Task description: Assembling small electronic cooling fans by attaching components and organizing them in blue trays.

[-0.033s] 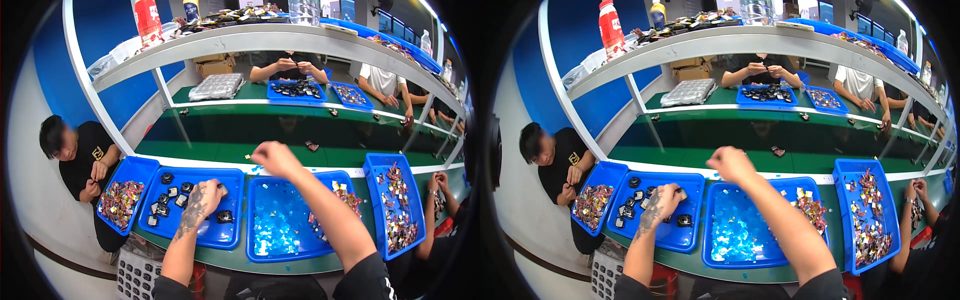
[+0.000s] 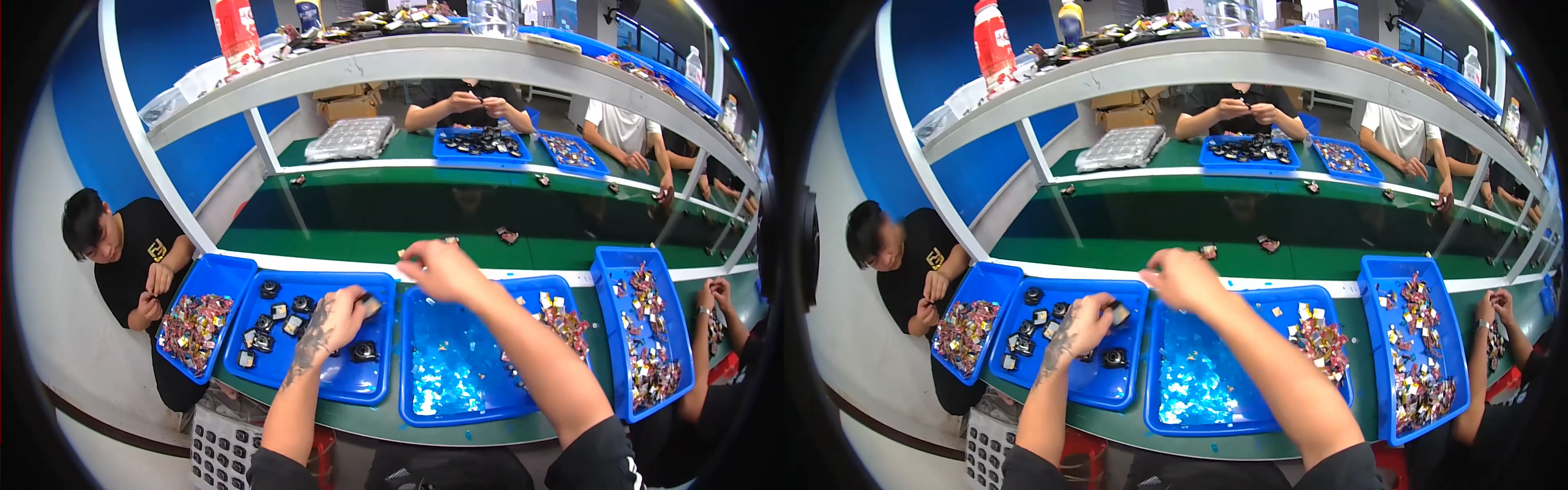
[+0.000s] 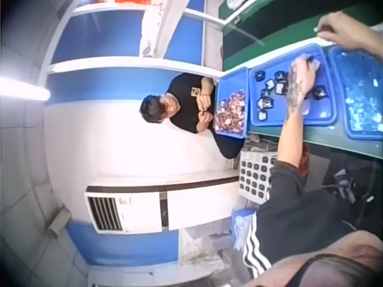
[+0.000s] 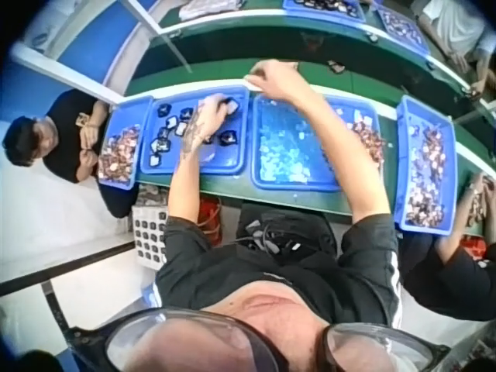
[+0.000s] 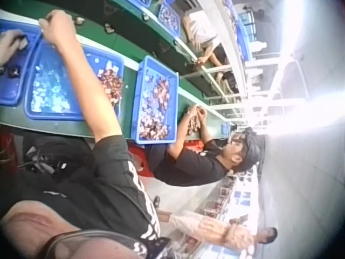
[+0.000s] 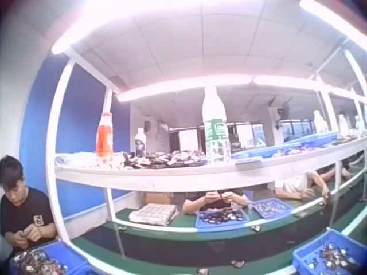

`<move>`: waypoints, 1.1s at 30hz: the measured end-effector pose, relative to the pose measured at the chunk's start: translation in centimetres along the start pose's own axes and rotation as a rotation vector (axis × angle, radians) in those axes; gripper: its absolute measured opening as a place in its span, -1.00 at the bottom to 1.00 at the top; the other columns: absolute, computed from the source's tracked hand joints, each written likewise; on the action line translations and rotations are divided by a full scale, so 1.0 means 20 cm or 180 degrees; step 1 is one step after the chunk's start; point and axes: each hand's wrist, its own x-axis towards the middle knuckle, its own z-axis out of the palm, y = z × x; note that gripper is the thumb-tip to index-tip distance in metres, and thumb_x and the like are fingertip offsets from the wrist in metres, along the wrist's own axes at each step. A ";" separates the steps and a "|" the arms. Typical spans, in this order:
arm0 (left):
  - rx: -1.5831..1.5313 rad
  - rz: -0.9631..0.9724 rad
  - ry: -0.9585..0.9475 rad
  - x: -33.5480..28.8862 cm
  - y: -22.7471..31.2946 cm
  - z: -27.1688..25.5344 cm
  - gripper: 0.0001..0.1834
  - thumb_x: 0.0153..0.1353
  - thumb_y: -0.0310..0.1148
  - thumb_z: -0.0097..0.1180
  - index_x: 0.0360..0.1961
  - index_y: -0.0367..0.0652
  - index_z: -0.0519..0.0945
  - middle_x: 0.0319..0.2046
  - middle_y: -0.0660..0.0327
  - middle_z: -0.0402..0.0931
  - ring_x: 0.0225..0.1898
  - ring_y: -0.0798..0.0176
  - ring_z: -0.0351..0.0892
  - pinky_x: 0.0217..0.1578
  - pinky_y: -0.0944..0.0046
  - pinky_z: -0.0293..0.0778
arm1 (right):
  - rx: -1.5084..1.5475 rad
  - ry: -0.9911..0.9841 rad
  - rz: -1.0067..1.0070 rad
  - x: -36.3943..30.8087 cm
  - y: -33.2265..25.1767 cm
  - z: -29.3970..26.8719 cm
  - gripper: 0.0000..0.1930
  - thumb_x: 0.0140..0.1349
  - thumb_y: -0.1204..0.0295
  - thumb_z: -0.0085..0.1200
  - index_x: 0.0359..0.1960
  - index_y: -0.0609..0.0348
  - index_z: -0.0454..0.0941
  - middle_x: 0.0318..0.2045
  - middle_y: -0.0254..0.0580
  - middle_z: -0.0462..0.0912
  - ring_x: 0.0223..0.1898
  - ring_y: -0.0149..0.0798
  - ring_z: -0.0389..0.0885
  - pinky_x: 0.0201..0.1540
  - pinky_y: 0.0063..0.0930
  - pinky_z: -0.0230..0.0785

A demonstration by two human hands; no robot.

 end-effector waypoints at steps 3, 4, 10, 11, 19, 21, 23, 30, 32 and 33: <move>-0.2479 -0.0086 -0.0811 0.02 0.28 0.00 -0.77 0.25 -0.54 -0.05 -0.10 -0.37 0.53 -0.28 0.05 0.64 -0.21 0.20 0.68 -0.24 0.25 0.60 | 0.0108 0.0258 -0.0283 -0.18 -0.13 0.02 -0.74 0.22 0.31 0.16 -0.24 0.29 0.64 -0.33 0.05 0.69 -0.24 -0.01 0.69 -0.13 -0.28 0.51; -0.2782 0.0062 -0.0792 0.05 0.32 0.03 -0.77 0.26 -0.56 -0.04 -0.07 -0.37 0.52 -0.26 0.10 0.63 -0.23 0.26 0.65 -0.24 0.28 0.59 | 0.0158 0.0716 -0.0242 -0.22 -0.12 0.00 -0.78 0.22 0.37 0.15 -0.28 0.31 0.63 -0.37 0.02 0.69 -0.28 -0.06 0.70 -0.18 -0.31 0.51; -0.4038 0.0104 -0.0838 0.01 0.49 0.22 -0.72 0.35 -0.44 0.02 0.02 -0.36 0.52 -0.20 0.12 0.62 -0.23 0.31 0.65 -0.30 0.34 0.66 | 0.1252 0.1733 0.0305 -0.43 -0.04 -0.05 -0.84 0.17 0.45 0.20 -0.38 0.33 0.59 -0.48 -0.04 0.66 -0.43 -0.22 0.69 -0.37 -0.41 0.51; -0.4012 0.0044 -0.1116 0.01 0.48 0.22 -0.70 0.32 -0.46 0.06 0.04 -0.35 0.49 -0.21 0.11 0.62 -0.25 0.30 0.66 -0.28 0.33 0.67 | 0.1267 0.1838 0.0202 -0.43 -0.01 -0.02 -0.85 0.17 0.45 0.20 -0.39 0.32 0.58 -0.46 -0.03 0.66 -0.42 -0.20 0.69 -0.35 -0.39 0.51; -0.4036 -0.0068 -0.0927 0.03 0.44 0.29 -0.86 0.26 -0.52 0.13 -0.18 -0.27 0.47 -0.28 0.13 0.61 -0.30 0.23 0.68 -0.28 0.34 0.64 | -0.1125 0.0996 0.0745 -0.77 0.16 -0.54 -0.88 0.12 0.41 0.19 -0.39 0.20 0.65 -0.38 -0.03 0.67 -0.29 0.02 0.65 -0.20 -0.20 0.48; -0.4329 -0.0143 -0.0589 0.01 0.44 0.27 -0.85 0.28 -0.50 0.13 -0.16 -0.26 0.46 -0.27 0.13 0.61 -0.30 0.22 0.68 -0.31 0.37 0.63 | -0.2362 0.0902 0.0477 -0.83 0.25 -0.60 -0.83 0.07 0.33 0.26 -0.44 0.16 0.65 -0.45 -0.02 0.64 -0.30 -0.01 0.65 -0.23 -0.14 0.47; -0.4527 -0.0143 -0.0561 0.00 0.42 0.29 -0.86 0.30 -0.50 0.09 -0.15 -0.27 0.46 -0.25 0.09 0.61 -0.27 0.21 0.69 -0.32 0.35 0.63 | -0.1980 -0.0253 0.1664 -0.84 0.34 -0.52 -0.78 0.02 0.23 0.29 -0.46 0.12 0.68 -0.45 0.03 0.65 -0.31 0.06 0.64 -0.21 -0.08 0.48; -0.4755 -0.0448 -0.1260 -0.06 0.39 0.34 -0.75 0.35 -0.44 0.05 -0.03 -0.12 0.27 -0.18 0.00 0.57 -0.22 0.09 0.69 -0.28 0.27 0.63 | -0.1590 0.1029 0.1384 -0.98 0.24 -0.48 -0.90 0.06 0.51 0.24 -0.45 0.27 0.57 -0.53 -0.05 0.59 -0.45 -0.05 0.58 -0.36 -0.27 0.42; -0.4601 -0.0407 -0.1315 -0.05 0.41 0.33 -0.63 0.38 -0.40 0.02 0.14 -0.09 0.22 -0.18 0.02 0.55 -0.27 0.15 0.67 -0.28 0.28 0.62 | -0.0988 0.1114 0.1587 -1.04 0.24 -0.51 -0.92 0.10 0.56 0.21 -0.39 0.30 0.58 -0.59 -0.19 0.60 -0.56 -0.29 0.54 -0.46 -0.44 0.36; -0.4563 -0.0290 -0.1201 -0.04 0.42 0.33 -0.57 0.38 -0.40 0.02 0.20 -0.06 0.20 -0.18 0.05 0.55 -0.27 0.19 0.66 -0.28 0.29 0.62 | -0.0629 0.1074 0.1607 -1.07 0.26 -0.52 -0.92 0.12 0.58 0.19 -0.36 0.32 0.58 -0.61 -0.28 0.59 -0.59 -0.44 0.50 -0.50 -0.54 0.33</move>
